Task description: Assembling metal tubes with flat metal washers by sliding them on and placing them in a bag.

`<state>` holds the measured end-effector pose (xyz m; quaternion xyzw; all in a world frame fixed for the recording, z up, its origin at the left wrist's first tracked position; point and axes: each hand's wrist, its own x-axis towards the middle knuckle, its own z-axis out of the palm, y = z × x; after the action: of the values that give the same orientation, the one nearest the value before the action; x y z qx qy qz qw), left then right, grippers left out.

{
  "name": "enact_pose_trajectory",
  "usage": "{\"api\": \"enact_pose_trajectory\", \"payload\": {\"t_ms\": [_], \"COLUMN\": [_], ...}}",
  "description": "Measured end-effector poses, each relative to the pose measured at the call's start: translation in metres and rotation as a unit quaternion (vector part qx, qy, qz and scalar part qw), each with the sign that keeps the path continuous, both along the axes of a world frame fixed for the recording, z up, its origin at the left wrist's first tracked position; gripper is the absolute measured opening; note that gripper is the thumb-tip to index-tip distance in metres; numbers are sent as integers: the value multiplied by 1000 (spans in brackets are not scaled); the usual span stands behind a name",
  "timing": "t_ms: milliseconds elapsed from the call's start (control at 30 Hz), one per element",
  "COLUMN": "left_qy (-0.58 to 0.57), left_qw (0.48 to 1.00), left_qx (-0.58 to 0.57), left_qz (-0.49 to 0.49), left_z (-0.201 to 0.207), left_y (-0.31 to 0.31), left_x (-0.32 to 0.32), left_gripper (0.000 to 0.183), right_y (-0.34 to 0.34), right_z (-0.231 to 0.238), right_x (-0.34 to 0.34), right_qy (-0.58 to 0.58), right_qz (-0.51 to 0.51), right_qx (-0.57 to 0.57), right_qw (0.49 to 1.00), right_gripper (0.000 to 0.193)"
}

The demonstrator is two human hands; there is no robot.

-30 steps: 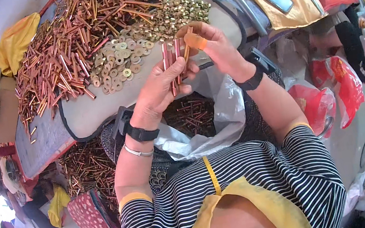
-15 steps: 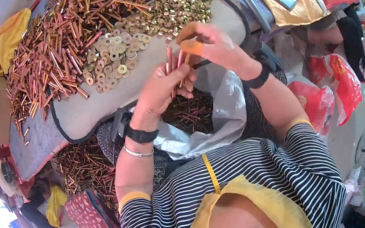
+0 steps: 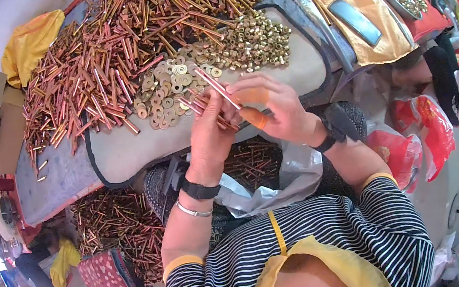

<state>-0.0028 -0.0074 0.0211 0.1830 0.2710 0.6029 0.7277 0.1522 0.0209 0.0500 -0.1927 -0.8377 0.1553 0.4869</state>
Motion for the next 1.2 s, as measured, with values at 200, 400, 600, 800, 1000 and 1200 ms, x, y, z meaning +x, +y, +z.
{"api": "enact_pose_trajectory", "payload": {"t_ms": [200, 400, 600, 800, 1000, 1200], "left_qy": [20, 68, 7, -13, 36, 72], "left_qw": [997, 992, 993, 992, 972, 954], "left_qx": [-12, 106, 64, 44, 96, 123], "left_qz": [72, -15, 100, 114, 210, 262], "left_z": [14, 0, 8, 1, 3, 9], "left_y": [1, 4, 4, 13, 17, 22], "left_x": [-6, -41, -56, -57, -78, -71], "left_gripper": [30, 31, 24, 19, 14, 16], "right_y": [8, 36, 122, 157, 113, 57], "right_z": [-2, 22, 4, -26, 3, -11], "right_x": [-26, -30, -37, -57, -32, -7], "right_qy": [-24, -59, -31, -195, -14, -100], "right_qz": [34, 127, -197, -304, -199, -164], "right_qx": [-54, -171, -134, 93, 11, -283], "right_qw": [998, 975, 971, 928, 980, 940], "right_gripper": [20, 12, 13, 15, 13, 26]}}
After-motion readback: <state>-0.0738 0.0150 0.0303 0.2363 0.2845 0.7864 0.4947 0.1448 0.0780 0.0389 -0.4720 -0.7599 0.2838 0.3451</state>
